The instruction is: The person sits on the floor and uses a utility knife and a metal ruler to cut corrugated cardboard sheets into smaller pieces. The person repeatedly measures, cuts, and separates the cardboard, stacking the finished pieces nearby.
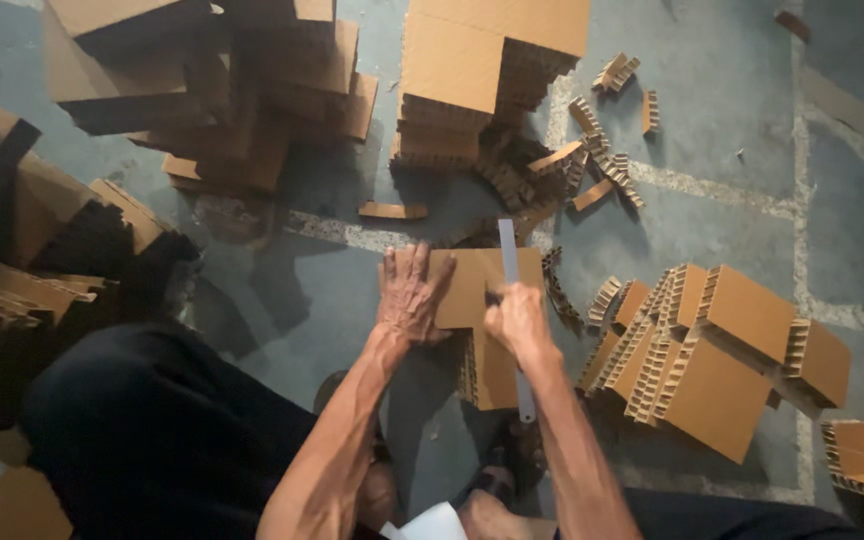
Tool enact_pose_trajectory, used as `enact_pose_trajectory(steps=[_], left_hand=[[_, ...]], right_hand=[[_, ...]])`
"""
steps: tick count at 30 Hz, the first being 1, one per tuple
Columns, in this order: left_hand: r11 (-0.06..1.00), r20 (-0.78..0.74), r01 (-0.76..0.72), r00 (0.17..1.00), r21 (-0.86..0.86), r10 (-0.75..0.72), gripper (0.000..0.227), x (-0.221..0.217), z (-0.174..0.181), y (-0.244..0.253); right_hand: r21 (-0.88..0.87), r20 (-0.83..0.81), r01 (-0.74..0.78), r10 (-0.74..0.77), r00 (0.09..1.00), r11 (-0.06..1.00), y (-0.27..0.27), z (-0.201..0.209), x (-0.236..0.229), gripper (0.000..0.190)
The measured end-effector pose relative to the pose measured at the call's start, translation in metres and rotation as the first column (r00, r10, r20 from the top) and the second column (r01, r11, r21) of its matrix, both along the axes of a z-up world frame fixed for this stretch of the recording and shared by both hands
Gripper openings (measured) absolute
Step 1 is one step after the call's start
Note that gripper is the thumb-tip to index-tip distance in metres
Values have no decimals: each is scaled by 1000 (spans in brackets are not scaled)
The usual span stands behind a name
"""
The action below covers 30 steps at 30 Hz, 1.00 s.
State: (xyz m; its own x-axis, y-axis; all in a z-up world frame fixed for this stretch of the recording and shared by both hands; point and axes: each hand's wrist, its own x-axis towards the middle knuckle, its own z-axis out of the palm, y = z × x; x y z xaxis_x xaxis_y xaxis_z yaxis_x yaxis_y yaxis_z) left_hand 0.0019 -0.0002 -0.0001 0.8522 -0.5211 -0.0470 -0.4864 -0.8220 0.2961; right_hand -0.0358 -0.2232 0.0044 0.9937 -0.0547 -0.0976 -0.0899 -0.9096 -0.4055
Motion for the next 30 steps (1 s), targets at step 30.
enact_pose_trajectory(steps=[30], left_hand=[[1000,-43,-6,999,-3,5,128,-4,17,-2]], right_hand=[[191,-133,410,-390,911,892,60,63,-204,40]])
